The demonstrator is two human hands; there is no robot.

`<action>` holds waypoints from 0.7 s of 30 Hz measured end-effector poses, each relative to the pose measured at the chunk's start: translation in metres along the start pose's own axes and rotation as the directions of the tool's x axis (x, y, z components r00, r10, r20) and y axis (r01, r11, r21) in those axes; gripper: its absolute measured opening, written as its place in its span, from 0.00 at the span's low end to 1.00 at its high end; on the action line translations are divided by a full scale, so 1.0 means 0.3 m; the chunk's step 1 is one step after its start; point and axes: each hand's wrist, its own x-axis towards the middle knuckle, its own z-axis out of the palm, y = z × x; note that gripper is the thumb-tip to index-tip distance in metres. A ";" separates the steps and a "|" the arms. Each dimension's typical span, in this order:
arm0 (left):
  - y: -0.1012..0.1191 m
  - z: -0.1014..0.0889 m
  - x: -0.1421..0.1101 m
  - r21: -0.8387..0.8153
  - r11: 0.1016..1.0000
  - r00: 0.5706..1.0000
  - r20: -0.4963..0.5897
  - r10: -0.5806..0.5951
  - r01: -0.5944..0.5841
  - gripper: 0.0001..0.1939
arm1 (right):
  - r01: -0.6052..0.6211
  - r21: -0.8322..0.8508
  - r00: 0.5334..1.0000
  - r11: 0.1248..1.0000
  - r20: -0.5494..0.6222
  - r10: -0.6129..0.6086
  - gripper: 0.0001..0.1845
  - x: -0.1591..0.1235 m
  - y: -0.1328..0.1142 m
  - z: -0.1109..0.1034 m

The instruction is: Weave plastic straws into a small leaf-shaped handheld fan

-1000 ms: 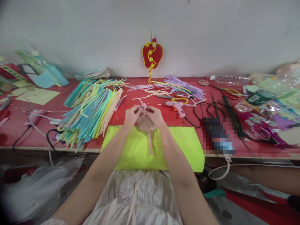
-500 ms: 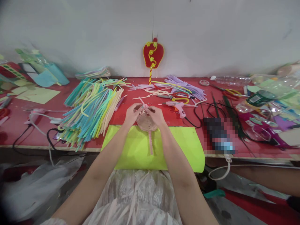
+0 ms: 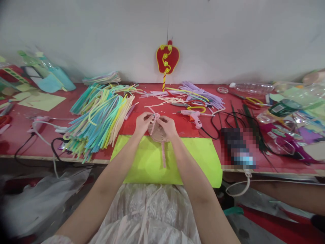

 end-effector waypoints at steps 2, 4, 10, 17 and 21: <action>-0.004 0.002 0.000 -0.008 1.000 1.000 -0.013 0.004 -0.004 0.08 | 0.006 -0.005 1.000 1.000 0.008 -0.006 0.16 0.001 0.001 0.003; -0.006 0.004 -0.001 -0.017 1.000 1.000 -0.016 0.002 -0.002 0.08 | 0.018 0.006 1.000 1.000 -0.008 -0.018 0.15 0.003 0.000 0.006; 0.006 0.011 -0.008 -0.042 0.999 1.000 -0.004 -0.017 0.017 0.09 | 0.051 -0.011 0.995 0.999 -0.086 -0.052 0.14 0.007 -0.006 0.012; 0.004 0.001 -0.002 -0.115 0.992 0.998 0.013 -0.058 0.060 0.11 | 0.084 -0.074 0.996 0.994 0.015 -0.083 0.14 0.007 -0.023 -0.001; -0.006 -0.006 0.004 -0.156 0.984 0.995 0.054 -0.084 0.092 0.11 | -0.010 0.122 0.996 0.993 0.087 -0.001 0.12 0.002 -0.022 -0.004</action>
